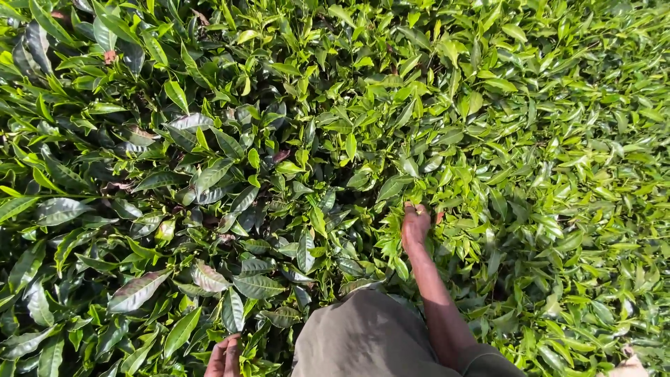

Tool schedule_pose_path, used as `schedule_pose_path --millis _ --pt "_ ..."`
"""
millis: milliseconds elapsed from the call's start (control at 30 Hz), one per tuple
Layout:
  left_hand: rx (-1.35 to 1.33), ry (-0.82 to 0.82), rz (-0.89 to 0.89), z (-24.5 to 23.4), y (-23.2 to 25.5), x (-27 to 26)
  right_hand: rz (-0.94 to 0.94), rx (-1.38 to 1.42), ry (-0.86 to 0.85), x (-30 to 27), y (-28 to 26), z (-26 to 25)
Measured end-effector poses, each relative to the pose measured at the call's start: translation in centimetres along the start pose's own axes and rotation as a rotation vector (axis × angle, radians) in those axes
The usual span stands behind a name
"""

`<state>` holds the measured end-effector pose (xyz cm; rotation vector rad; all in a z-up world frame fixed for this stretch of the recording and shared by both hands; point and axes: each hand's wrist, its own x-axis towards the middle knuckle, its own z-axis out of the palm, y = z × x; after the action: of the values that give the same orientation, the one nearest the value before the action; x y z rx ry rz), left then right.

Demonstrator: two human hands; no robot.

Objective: The person picks tea leaves by hand from a dense tea plantation. They pluck the leaves and place them into a cloth bag that is positioned on the bushes.

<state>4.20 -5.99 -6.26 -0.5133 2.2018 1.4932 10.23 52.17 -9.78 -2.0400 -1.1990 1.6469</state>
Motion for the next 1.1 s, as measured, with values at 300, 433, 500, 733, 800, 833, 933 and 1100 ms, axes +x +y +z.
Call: schedule_pose_path --millis 300,433,500,733,800,833,933,1100 --pt "-0.062 0.01 0.048 0.2 -1.3 0.2 -0.14 0.048 0.065 5.6 0.0 2.7" --pt "-0.131 0.007 0.049 0.1 -2.9 0.8 -0.605 -0.281 -0.003 1.1 -0.2 1.6" --pt "-0.16 0.031 0.076 0.5 -3.3 0.9 -0.515 -0.093 -0.042 0.1 1.1 0.5" --pt "-0.032 0.059 0.105 2.6 0.6 -0.8 -0.474 0.459 0.205 -3.5 -4.4 -2.0" --pt "-0.05 0.127 0.212 4.6 5.1 -2.7 -0.077 0.157 0.202 -1.7 -6.9 -1.5" --pt "-0.05 0.126 0.216 4.6 4.4 -2.2 -0.078 0.161 0.202 -1.4 -7.3 -1.4" --pt "-0.179 0.088 0.272 3.5 2.7 -1.1 -0.044 0.018 0.1 -1.2 -7.4 -1.2" --pt "-0.042 0.126 0.151 2.9 2.9 -2.0 0.019 -0.482 -0.235 -0.9 -6.0 -2.8"
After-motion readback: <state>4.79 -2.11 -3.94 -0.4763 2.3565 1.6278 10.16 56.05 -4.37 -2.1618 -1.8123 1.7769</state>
